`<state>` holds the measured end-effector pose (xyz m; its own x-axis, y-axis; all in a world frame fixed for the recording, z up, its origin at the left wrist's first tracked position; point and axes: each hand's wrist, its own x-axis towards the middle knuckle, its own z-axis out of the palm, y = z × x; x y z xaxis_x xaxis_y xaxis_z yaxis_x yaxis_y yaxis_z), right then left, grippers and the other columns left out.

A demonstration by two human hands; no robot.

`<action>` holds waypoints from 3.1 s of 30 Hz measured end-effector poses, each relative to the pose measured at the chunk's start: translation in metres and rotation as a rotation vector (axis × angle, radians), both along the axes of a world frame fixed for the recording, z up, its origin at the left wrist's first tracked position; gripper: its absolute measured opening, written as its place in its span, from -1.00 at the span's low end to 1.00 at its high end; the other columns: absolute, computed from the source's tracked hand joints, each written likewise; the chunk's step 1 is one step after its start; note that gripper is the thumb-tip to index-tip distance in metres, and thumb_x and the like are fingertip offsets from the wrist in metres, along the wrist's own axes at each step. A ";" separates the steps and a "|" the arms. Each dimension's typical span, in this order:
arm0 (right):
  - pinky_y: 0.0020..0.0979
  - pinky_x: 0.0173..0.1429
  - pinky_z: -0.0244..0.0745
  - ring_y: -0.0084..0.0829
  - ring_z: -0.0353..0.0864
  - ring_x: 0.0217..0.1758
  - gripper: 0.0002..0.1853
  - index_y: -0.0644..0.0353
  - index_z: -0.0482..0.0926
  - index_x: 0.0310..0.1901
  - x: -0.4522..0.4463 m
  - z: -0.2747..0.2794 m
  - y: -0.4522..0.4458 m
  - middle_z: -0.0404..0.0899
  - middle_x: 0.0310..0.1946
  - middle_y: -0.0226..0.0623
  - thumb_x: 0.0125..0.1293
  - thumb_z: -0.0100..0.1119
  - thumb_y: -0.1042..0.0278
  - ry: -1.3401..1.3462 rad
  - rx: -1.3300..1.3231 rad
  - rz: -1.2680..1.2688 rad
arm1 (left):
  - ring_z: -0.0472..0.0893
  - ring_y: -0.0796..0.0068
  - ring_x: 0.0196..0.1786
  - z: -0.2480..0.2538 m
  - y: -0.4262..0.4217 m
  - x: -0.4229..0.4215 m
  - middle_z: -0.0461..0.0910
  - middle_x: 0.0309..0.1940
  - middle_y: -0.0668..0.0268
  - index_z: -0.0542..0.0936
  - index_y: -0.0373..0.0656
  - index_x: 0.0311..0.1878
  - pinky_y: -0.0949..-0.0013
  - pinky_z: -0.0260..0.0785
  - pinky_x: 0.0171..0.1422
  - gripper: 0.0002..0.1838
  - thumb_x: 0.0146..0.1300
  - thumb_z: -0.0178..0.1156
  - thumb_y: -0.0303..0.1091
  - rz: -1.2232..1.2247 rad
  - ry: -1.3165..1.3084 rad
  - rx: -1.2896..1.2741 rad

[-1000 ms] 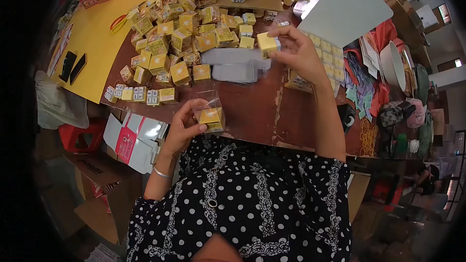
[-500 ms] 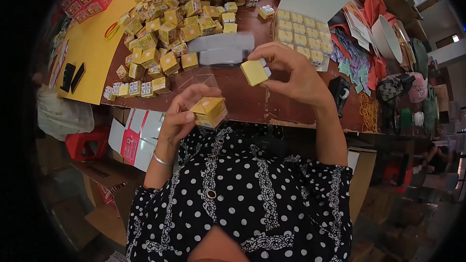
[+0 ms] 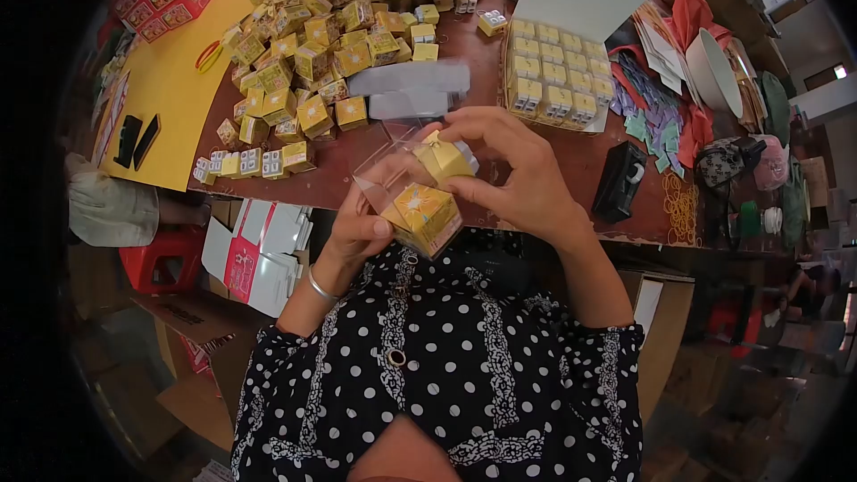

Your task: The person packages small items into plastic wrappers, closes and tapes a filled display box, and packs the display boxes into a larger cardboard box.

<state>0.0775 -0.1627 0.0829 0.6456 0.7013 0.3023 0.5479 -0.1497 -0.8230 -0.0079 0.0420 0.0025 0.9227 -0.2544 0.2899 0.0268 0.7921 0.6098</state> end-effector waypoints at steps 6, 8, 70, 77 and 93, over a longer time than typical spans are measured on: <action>-0.35 0.13 0.61 -0.28 0.66 0.12 -0.55 0.19 0.64 0.06 -0.003 -0.004 0.006 0.64 0.10 -0.21 0.09 0.49 0.48 -0.372 -0.060 -0.126 | 0.07 0.18 0.65 0.016 0.014 0.001 -0.19 0.66 0.03 0.51 -0.24 0.25 0.14 0.11 0.59 -0.36 0.09 0.47 -0.31 0.185 -0.268 0.481; -0.29 0.14 0.60 -0.23 0.68 0.08 -0.59 0.18 0.66 0.03 -0.002 -0.009 0.007 0.67 0.04 -0.20 0.10 0.49 0.45 -0.438 0.013 -0.143 | 0.04 0.15 0.66 0.024 0.016 -0.002 -0.13 0.65 0.00 0.52 -0.20 0.25 0.14 0.07 0.61 -0.36 0.07 0.48 -0.33 0.241 -0.335 0.616; -0.30 0.30 0.53 -0.33 0.59 0.20 -0.76 0.32 0.53 -0.03 -0.030 -0.070 0.046 0.53 0.19 -0.02 0.31 0.29 0.53 0.199 0.366 -0.055 | 0.52 0.41 0.28 -0.007 0.015 -0.010 0.39 0.26 0.22 0.51 -0.31 0.23 0.35 0.47 0.36 -0.62 0.38 0.25 -0.55 0.501 -0.103 0.353; -0.27 0.39 0.45 -0.27 0.52 0.31 -0.85 0.36 0.57 -0.11 -0.021 -0.066 0.043 0.57 0.14 -0.06 0.31 0.26 0.64 0.309 0.415 0.086 | 0.50 0.35 0.33 -0.007 0.018 -0.016 0.37 0.28 0.18 0.56 -0.35 0.17 0.31 0.44 0.42 -0.67 0.34 0.25 -0.63 0.512 0.023 0.357; -0.38 0.36 0.53 -0.40 0.56 0.25 -0.73 0.41 0.63 0.03 -0.017 -0.057 0.040 0.52 0.15 -0.14 0.30 0.29 0.70 0.487 0.396 0.081 | 0.48 0.29 0.36 0.004 0.018 -0.012 0.33 0.39 0.09 0.60 -0.36 0.15 0.27 0.49 0.38 -0.64 0.28 0.28 -0.68 0.484 -0.069 0.498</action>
